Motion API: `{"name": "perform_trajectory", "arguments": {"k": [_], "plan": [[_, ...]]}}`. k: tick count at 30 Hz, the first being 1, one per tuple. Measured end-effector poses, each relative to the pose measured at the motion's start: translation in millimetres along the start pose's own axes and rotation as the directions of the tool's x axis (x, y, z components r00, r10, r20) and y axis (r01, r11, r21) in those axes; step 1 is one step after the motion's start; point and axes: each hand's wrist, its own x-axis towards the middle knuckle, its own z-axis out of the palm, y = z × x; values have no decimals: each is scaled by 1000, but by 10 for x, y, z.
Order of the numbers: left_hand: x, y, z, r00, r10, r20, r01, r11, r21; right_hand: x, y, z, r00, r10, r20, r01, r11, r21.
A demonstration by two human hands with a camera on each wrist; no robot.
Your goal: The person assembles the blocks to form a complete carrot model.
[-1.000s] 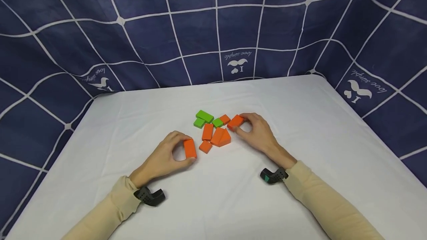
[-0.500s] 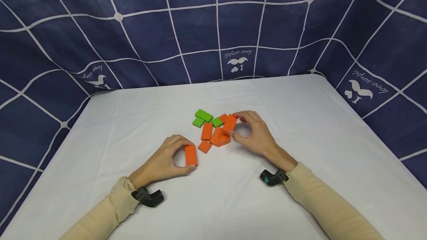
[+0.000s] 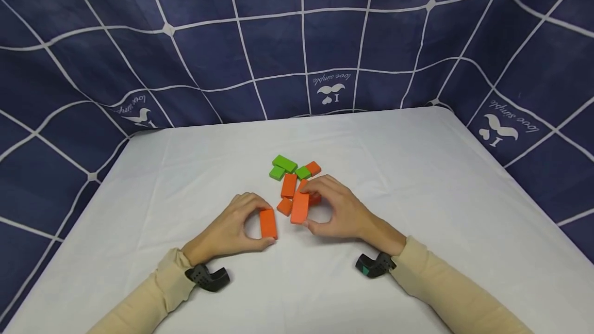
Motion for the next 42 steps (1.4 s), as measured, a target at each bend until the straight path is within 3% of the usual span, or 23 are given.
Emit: {"name": "perform_trajectory", "arguments": {"k": [6,12,16,31,38,42], "plan": [[-8,14,11,1000,21,15,-21,1000,13,-7,-100,94,991,-44,125,35,997,70],[0,18,6,999,47,15,-47,999,12,-16,-129,131,964,12,266,-32,997,71],[13,25,11,998,57,22,-58,998,6,-24,-119,144,949,39,314,-51,998,31],[64,59,31,999,38,24,-38,999,20,19,-54,178,925,161,344,-151,987,-57],[90,58,50,1000,-14,25,13,999,41,33,-42,185,926,195,324,-177,981,-82],[114,50,59,1000,-13,15,12,999,44,54,-31,196,926,202,320,-184,979,-86]]}}
